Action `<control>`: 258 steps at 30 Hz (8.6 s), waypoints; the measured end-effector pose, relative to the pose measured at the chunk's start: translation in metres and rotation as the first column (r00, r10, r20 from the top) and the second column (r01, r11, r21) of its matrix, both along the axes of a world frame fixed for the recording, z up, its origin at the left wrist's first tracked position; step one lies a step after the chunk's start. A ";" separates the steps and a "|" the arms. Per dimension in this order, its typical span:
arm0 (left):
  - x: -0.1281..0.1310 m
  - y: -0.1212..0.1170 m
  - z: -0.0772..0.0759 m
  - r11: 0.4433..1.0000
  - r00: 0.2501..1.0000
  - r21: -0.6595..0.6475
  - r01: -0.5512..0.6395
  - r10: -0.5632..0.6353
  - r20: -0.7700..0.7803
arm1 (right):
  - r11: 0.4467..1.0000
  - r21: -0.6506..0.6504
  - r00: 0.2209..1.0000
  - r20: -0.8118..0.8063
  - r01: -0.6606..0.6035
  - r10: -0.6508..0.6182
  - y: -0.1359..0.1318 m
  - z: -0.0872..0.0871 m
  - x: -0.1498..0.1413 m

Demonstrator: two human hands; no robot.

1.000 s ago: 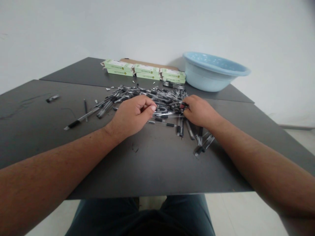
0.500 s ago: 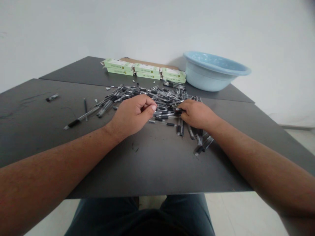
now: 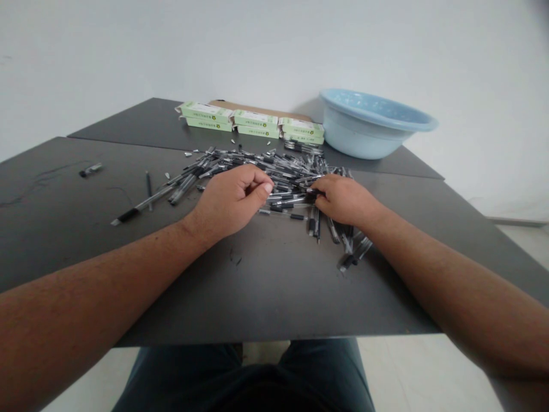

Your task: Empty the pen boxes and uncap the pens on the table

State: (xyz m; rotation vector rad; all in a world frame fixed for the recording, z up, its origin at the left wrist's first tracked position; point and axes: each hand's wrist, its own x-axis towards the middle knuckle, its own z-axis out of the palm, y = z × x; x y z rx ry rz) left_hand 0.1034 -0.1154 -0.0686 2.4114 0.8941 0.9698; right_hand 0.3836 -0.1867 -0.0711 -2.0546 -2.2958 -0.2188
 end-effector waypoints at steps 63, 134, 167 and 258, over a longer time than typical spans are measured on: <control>0.005 -0.003 -0.005 0.970 0.965 -0.149 0.191 -0.158 0.207 | 0.980 0.151 0.902 -0.393 -0.128 0.178 -0.048 0.018 -0.025; 0.018 -0.010 0.005 0.727 0.692 -0.566 0.389 0.176 0.701 | 0.957 0.205 0.874 -0.402 -0.206 0.274 -0.048 0.012 -0.025; 0.019 -0.009 0.005 0.741 0.704 -0.555 0.378 0.160 0.692 | 0.946 0.227 0.878 -0.369 -0.233 0.305 -0.046 0.009 -0.023; 0.006 -0.017 -0.007 0.949 0.949 -0.057 0.310 -0.312 -0.037 | 0.945 0.135 0.877 -0.353 -0.297 0.326 -0.050 0.010 -0.030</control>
